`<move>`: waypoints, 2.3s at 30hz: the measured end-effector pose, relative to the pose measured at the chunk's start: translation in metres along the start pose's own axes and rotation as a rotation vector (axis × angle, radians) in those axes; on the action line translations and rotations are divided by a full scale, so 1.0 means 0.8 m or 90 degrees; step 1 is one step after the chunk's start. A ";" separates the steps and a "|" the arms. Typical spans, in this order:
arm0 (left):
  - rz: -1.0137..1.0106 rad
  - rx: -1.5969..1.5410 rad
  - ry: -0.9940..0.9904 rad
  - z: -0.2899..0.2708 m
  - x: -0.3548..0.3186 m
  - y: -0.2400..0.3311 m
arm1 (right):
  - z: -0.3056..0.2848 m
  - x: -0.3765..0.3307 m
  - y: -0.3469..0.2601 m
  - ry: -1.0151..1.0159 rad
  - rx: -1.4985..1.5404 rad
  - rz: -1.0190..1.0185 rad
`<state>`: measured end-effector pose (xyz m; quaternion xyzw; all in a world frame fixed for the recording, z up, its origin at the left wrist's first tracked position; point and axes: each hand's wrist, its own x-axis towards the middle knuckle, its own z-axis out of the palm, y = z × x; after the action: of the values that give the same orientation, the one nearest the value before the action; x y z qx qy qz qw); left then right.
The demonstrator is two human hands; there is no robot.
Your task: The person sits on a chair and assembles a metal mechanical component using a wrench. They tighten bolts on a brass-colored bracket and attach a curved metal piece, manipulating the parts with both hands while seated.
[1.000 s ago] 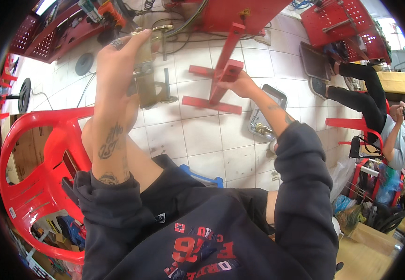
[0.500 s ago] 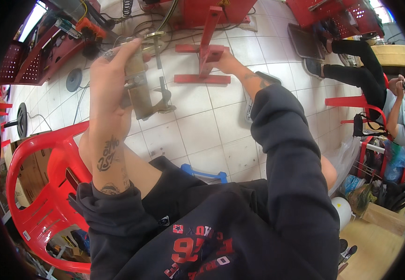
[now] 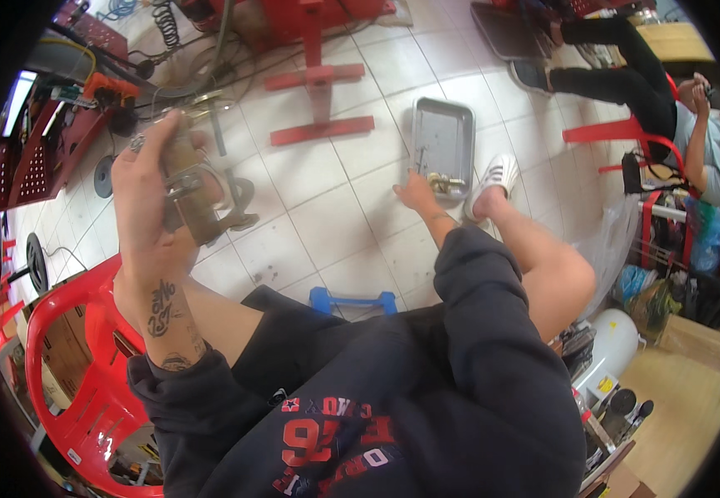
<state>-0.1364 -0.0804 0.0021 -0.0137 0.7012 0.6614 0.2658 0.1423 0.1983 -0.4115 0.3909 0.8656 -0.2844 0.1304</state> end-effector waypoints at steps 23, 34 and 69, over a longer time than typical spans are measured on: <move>0.026 0.082 -0.067 0.037 -0.020 -0.016 | 0.174 -0.154 -0.110 -0.098 0.098 -0.122; 0.030 0.082 -0.088 0.037 -0.016 -0.028 | 0.174 -0.118 -0.108 0.032 0.212 0.087; -0.050 0.179 -0.261 0.076 -0.026 -0.042 | 0.141 -0.054 -0.125 -0.107 0.003 0.029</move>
<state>-0.0843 -0.0346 -0.0198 0.1305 0.7169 0.5352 0.4274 0.0963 0.0519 -0.4441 0.3855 0.8419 -0.3152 0.2080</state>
